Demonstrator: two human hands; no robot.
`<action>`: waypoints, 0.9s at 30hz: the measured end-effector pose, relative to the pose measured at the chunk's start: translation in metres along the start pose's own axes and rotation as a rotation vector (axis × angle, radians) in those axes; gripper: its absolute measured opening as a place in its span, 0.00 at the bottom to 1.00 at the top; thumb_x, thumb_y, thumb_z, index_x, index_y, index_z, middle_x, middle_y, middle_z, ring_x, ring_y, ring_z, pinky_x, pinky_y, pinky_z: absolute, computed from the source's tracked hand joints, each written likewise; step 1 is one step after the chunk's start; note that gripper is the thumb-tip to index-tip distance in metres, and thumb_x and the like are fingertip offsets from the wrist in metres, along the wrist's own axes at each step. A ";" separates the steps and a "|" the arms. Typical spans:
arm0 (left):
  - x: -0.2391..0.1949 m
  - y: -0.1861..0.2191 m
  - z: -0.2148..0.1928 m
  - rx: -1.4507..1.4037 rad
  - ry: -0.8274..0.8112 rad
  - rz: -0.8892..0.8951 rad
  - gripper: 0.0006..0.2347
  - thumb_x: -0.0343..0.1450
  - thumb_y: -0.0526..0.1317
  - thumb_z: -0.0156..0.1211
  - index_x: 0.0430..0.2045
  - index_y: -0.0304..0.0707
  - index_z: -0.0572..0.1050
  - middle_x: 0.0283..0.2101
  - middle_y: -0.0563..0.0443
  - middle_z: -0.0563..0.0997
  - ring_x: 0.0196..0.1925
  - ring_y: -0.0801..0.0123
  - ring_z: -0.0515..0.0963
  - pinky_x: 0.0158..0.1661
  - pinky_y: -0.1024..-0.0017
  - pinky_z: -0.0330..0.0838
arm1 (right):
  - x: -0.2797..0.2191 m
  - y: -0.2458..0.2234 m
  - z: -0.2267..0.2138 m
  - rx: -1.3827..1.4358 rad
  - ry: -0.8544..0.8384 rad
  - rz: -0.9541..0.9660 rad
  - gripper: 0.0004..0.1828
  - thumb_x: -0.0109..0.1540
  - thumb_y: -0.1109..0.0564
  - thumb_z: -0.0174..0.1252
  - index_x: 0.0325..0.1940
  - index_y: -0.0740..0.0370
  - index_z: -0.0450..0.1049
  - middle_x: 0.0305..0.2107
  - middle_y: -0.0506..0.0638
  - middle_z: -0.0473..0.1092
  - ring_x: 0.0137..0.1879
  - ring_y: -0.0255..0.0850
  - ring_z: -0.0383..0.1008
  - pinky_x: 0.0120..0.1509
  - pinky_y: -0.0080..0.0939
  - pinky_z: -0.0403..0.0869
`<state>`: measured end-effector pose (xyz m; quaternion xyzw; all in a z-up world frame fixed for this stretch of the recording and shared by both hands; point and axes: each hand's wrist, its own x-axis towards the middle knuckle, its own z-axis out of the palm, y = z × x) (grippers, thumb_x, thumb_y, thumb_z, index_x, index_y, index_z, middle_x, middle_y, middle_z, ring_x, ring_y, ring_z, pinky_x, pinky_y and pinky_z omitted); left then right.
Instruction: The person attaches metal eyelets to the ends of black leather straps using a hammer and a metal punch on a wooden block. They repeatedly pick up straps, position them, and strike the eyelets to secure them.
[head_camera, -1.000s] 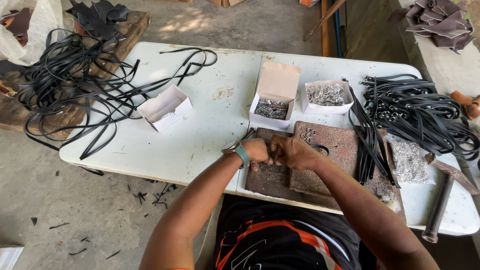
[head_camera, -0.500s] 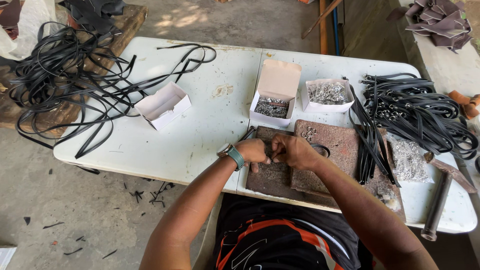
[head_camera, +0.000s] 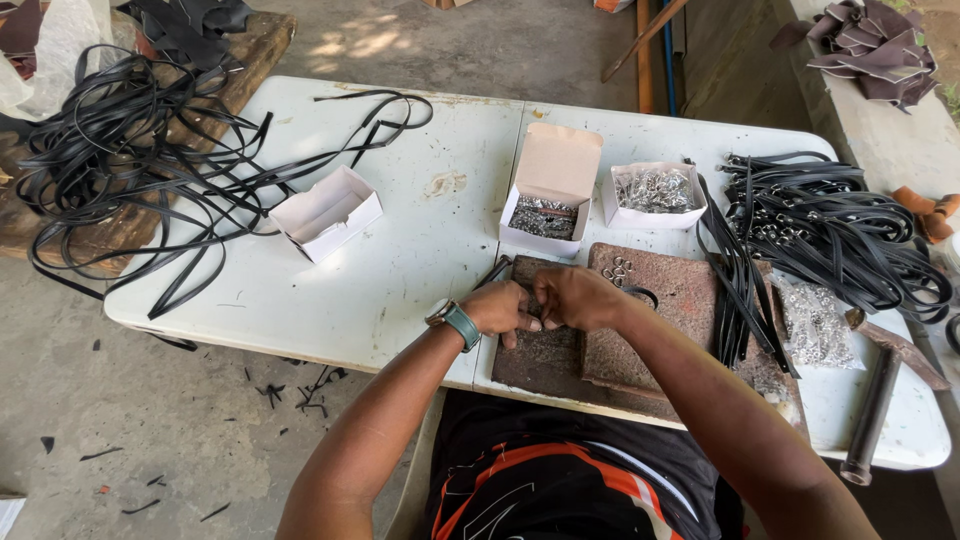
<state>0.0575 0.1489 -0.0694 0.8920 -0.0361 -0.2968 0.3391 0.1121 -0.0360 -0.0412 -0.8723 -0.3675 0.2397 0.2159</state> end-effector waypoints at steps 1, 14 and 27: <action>-0.001 -0.002 0.001 -0.005 0.019 0.039 0.16 0.70 0.48 0.66 0.35 0.30 0.76 0.22 0.48 0.84 0.25 0.70 0.87 0.25 0.73 0.73 | 0.006 -0.001 -0.001 0.003 -0.030 0.024 0.10 0.57 0.61 0.69 0.37 0.60 0.73 0.31 0.51 0.80 0.34 0.36 0.82 0.42 0.35 0.78; -0.047 0.004 0.040 0.076 0.609 0.388 0.11 0.63 0.39 0.73 0.34 0.33 0.81 0.36 0.41 0.82 0.37 0.53 0.83 0.40 0.60 0.75 | 0.010 -0.048 -0.021 -0.220 -0.147 0.270 0.23 0.51 0.59 0.77 0.45 0.60 0.73 0.29 0.50 0.76 0.36 0.41 0.77 0.41 0.41 0.75; -0.046 0.006 0.045 0.201 0.624 0.466 0.09 0.66 0.35 0.68 0.36 0.30 0.79 0.40 0.40 0.80 0.41 0.47 0.80 0.46 0.55 0.74 | -0.069 -0.025 0.012 -0.095 0.364 -0.190 0.20 0.50 0.68 0.67 0.45 0.64 0.75 0.39 0.57 0.80 0.46 0.51 0.82 0.54 0.46 0.79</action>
